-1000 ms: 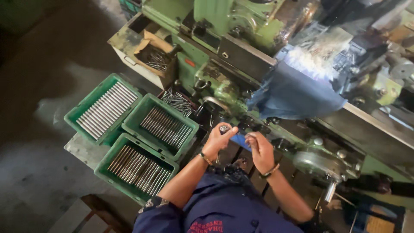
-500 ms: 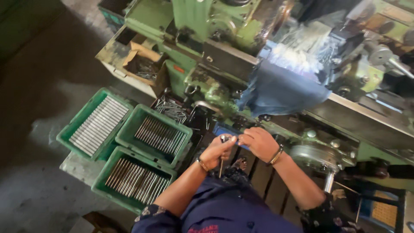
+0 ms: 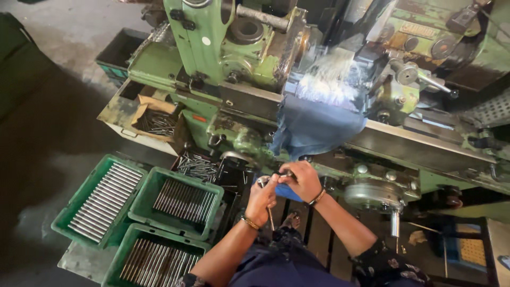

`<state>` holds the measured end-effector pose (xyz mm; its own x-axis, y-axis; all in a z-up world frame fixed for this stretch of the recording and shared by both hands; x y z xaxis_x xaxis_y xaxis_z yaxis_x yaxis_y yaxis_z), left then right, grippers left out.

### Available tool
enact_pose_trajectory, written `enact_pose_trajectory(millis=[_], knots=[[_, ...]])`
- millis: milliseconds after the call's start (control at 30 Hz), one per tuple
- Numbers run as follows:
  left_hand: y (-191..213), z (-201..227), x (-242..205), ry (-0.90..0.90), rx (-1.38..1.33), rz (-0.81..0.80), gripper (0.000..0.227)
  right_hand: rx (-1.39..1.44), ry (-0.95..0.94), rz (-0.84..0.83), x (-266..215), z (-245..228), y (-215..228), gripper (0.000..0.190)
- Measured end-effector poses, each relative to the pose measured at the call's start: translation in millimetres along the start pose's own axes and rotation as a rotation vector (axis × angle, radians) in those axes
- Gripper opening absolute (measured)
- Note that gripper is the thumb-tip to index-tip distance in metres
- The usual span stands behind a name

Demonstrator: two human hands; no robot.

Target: The person repeatedly picks metal rods from green bins, inserts them into a lathe chuck, operates the machine controls, and removes the rods. The process is repeated multiple times throughout the clip.

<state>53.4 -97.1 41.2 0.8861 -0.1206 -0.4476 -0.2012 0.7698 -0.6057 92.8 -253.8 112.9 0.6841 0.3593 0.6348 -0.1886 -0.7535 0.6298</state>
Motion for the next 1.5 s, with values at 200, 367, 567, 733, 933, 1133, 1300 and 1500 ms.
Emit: enact_pose_trajectory(millis=[200, 367, 567, 733, 933, 1133, 1300, 1500], knots=[[-5, -8, 3, 0.001, 0.063, 0.043, 0.024, 0.091, -0.067, -0.046, -19, 4, 5, 0.020], [-5, -26, 13, -0.058, 0.085, 0.109, 0.031, 0.119, -0.236, 0.074, -30, -6, 6, 0.023], [-6, -36, 37, -0.373, 0.090, 0.093, 0.030, 0.162, -0.406, 0.239, -31, -9, -4, 0.029], [-11, -37, 51, -0.491, 0.142, 0.070, 0.028, 0.181, -0.388, 0.354, -40, 6, -20, 0.027], [35, -45, 84, -0.008, 0.020, -0.155, 0.018, 0.165, -0.526, 0.149, -57, 37, -22, 0.026], [119, -83, 120, 0.241, -0.792, 0.238, 0.010, 0.153, -0.454, 0.342, -36, 62, 23, 0.027], [138, -74, 114, 0.299, -0.429, 0.374, 0.025, -0.166, -0.401, 0.324, -22, 111, 94, 0.025], [16, 26, 128, -0.063, -0.018, 0.150, 0.030, -0.314, -0.504, 0.503, -17, 221, 225, 0.019]])
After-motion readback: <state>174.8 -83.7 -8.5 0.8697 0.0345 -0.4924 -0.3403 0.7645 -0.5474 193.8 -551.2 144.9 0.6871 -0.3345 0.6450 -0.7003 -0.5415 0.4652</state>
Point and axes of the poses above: each hand's wrist, its own x-axis towards the middle knuckle, its own y-axis out of the back of the hand, z = x × y, the point moved 2 cm from there along x, towards the middle knuckle, and after that the axes turned 3 degrees about z, right-handed, at the moved point
